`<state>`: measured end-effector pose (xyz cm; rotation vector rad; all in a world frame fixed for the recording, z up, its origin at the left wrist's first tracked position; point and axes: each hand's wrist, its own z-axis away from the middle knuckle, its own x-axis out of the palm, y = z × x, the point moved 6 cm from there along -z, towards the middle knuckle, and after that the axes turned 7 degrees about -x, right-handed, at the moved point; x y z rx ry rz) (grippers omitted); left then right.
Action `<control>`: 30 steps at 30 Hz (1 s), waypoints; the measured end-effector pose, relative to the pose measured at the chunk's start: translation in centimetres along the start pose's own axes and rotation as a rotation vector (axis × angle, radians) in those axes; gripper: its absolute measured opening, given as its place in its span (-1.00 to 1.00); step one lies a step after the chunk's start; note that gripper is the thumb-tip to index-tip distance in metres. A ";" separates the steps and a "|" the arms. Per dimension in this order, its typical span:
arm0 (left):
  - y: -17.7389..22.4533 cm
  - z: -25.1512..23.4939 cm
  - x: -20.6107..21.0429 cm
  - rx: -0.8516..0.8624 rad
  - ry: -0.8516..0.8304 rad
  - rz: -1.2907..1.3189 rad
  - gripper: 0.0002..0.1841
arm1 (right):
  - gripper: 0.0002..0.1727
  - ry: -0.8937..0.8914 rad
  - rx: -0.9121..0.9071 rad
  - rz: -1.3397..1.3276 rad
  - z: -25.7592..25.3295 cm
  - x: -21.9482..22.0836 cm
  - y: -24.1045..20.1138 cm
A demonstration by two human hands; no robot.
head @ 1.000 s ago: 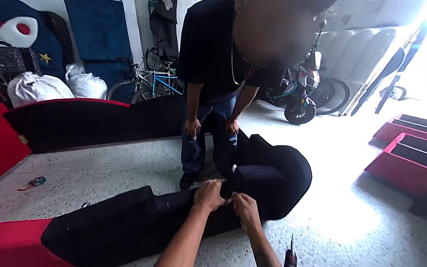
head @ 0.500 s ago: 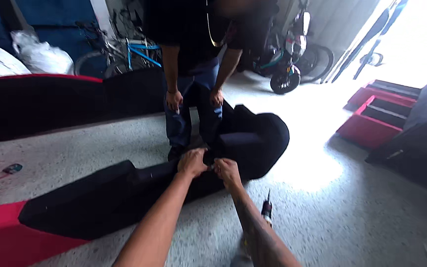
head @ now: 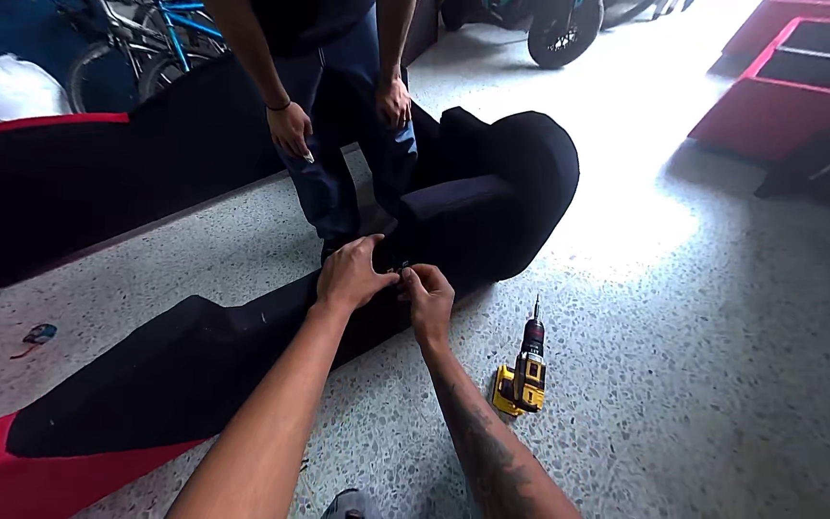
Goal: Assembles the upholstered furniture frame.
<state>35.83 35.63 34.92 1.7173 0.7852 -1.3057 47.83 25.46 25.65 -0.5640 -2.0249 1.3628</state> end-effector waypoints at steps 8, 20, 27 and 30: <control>0.0 0.0 -0.2 0.009 0.019 0.032 -0.15 | -0.79 0.038 -0.002 0.012 -0.1 0.4 -0.9; -0.2 -0.3 0.0 0.015 -0.008 0.050 -0.15 | -0.79 0.048 0.004 0.021 -0.2 0.6 -0.8; -0.4 -0.6 0.0 0.029 -0.010 0.061 -0.14 | -0.80 0.062 0.010 0.014 -0.3 0.7 -0.8; -0.2 -0.4 0.0 0.041 -0.016 0.047 -0.14 | -0.79 0.072 0.016 0.009 -0.1 0.6 -0.8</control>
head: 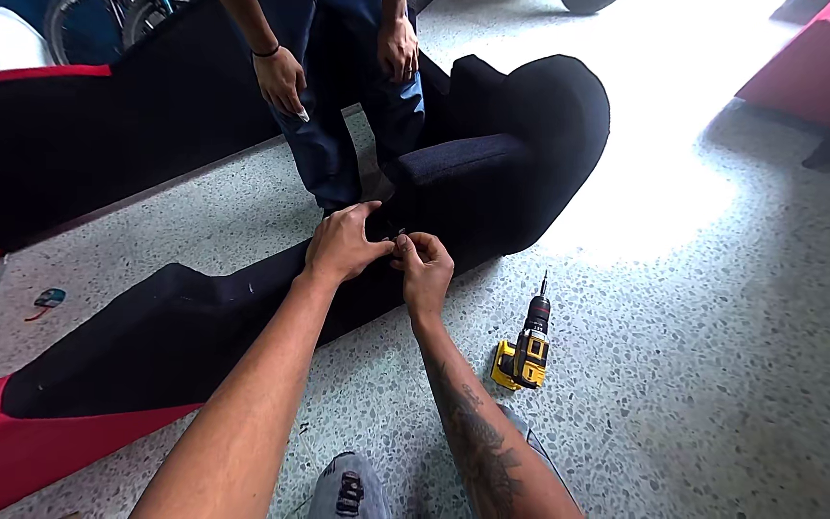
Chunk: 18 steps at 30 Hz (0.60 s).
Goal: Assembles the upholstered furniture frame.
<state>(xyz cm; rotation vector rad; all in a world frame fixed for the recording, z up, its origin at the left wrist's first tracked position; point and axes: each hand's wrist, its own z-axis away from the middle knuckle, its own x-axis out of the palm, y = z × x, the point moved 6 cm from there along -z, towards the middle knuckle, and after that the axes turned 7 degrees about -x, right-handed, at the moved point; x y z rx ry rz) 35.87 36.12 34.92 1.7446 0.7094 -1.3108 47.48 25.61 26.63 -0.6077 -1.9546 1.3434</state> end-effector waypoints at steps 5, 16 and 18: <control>0.0 0.0 0.0 0.000 0.007 0.000 -0.13 | -0.78 -0.002 0.005 -0.012 0.0 0.0 0.0; -0.3 -0.1 0.0 0.006 -0.008 0.007 -0.12 | -0.76 0.016 0.018 -0.058 0.2 0.2 0.4; -0.2 -0.1 -0.1 0.001 -0.010 0.009 -0.13 | -0.76 0.018 0.026 -0.061 0.3 0.2 0.4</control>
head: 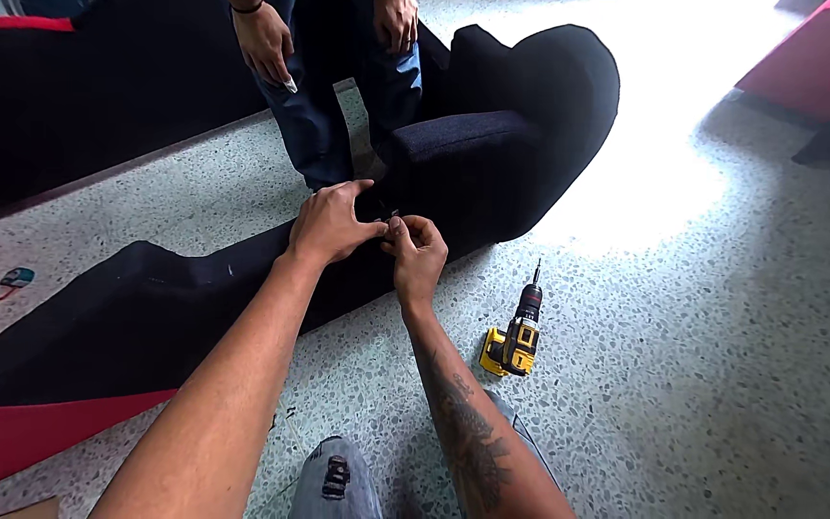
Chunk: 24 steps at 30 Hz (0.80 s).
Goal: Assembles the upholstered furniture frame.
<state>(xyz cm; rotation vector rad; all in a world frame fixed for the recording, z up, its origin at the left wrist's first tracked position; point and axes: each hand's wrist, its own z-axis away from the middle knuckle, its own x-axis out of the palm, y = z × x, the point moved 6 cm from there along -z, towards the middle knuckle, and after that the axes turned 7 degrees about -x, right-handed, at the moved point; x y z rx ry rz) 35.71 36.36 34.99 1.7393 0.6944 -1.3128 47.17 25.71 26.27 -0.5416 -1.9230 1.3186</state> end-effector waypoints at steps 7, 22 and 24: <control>-0.2 0.1 -0.1 0.007 0.007 0.001 -0.13 | -0.76 -0.026 0.012 0.015 -0.1 0.3 0.2; 0.6 0.6 -0.2 -0.029 0.036 0.011 -0.13 | 0.19 -0.253 -0.030 0.627 10.3 -39.0 9.8; 0.2 0.7 -0.3 -0.040 0.038 -0.010 -0.13 | 0.34 -0.296 -0.003 0.588 11.1 -38.1 12.6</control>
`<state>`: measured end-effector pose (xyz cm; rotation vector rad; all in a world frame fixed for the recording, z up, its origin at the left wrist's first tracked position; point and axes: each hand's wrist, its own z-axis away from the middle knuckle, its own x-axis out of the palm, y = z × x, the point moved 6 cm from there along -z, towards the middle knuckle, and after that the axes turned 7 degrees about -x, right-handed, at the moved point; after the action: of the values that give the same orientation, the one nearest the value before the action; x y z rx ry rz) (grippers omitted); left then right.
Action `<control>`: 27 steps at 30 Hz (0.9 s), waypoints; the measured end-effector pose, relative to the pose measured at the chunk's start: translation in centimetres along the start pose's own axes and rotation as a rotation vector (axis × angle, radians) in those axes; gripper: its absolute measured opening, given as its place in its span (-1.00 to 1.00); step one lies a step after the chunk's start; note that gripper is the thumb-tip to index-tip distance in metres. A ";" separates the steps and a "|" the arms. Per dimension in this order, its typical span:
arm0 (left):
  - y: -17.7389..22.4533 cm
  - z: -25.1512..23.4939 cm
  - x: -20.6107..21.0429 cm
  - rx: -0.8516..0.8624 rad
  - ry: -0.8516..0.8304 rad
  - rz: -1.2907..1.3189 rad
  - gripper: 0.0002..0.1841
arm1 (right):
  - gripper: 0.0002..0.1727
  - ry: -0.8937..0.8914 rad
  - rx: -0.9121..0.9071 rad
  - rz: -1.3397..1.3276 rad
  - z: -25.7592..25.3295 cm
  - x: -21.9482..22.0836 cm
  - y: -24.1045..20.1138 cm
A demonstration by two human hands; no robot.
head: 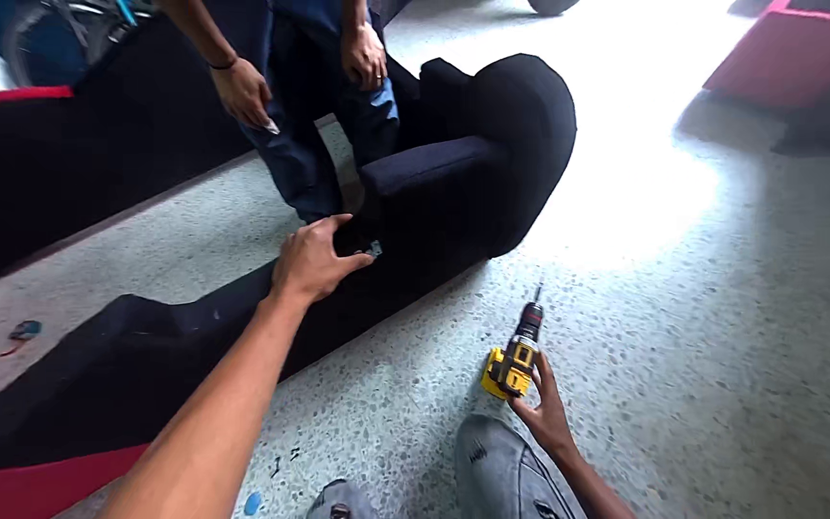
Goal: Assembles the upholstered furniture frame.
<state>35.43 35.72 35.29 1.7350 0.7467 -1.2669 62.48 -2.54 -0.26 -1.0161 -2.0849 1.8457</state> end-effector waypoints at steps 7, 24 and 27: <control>-0.1 -0.3 0.5 0.023 0.002 -0.020 -0.11 | 0.31 0.092 -0.015 0.045 -0.9 1.8 1.2; -0.1 -0.4 0.4 0.049 0.012 -0.037 -0.10 | -0.24 0.218 0.020 -0.182 -2.4 4.4 1.8; 0.1 -0.4 0.4 0.056 0.010 -0.043 -0.10 | -0.36 0.216 -0.001 -0.248 -2.1 4.5 2.1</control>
<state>35.84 36.06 34.96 1.7794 0.7648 -1.3211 61.07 1.79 -3.11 -0.8682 -1.9831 1.5440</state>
